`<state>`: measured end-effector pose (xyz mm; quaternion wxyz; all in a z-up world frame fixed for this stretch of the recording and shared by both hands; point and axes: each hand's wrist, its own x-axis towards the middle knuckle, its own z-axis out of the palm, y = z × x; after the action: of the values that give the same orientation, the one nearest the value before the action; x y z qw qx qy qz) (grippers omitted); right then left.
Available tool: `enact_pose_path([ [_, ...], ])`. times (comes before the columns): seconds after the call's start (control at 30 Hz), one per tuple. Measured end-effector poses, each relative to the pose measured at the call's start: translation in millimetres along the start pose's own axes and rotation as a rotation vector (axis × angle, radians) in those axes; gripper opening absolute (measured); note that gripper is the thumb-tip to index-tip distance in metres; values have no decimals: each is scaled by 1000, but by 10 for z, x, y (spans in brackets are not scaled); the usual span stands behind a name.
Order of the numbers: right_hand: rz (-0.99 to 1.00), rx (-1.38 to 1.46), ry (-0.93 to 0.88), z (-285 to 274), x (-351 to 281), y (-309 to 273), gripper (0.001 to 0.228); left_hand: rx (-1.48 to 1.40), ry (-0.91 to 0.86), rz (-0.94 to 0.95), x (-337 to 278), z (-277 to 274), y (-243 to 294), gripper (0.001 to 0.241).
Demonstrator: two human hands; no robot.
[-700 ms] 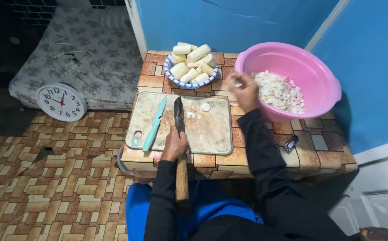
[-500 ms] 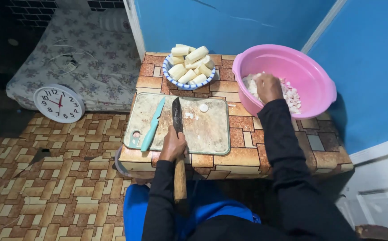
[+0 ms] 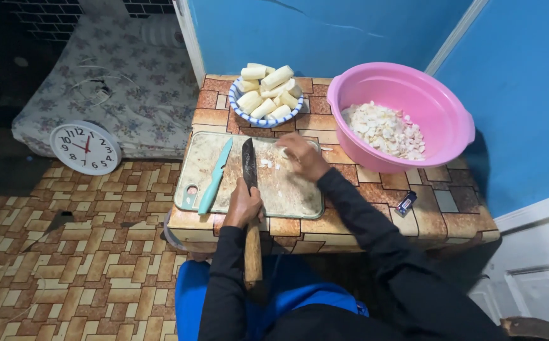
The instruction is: Chopping peeled root vegetables into small cubes on a wooden cutting board and placing them in a bowl.
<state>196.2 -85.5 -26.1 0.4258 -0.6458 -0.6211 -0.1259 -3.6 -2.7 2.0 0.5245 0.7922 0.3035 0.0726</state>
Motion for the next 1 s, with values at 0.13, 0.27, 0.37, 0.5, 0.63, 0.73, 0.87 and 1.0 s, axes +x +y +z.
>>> enact_pose_path([
  [0.13,60,15,-378,309,-64,50,50,38,19,-1,77,-1,-93,28],
  [0.27,103,34,-458,432,-248,293,33,18,7,-16,-2,-37,14,29],
  [0.37,201,50,-405,355,-273,122,21,50,-3,-32,-56,-43,104,30],
  [0.5,253,-92,-317,467,-374,159,5,-9,15,-33,-32,-36,43,25],
  [0.63,251,-135,-321,565,-456,348,8,47,17,-25,-13,5,41,29],
  [0.73,370,-10,-256,540,-417,386,14,37,18,-32,-34,-1,56,28],
  [0.87,508,161,-145,332,-329,421,14,30,19,-33,-39,-10,56,26],
  [1.0,505,164,240,-376,20,348,13,13,31,-20,17,29,-32,27],
])
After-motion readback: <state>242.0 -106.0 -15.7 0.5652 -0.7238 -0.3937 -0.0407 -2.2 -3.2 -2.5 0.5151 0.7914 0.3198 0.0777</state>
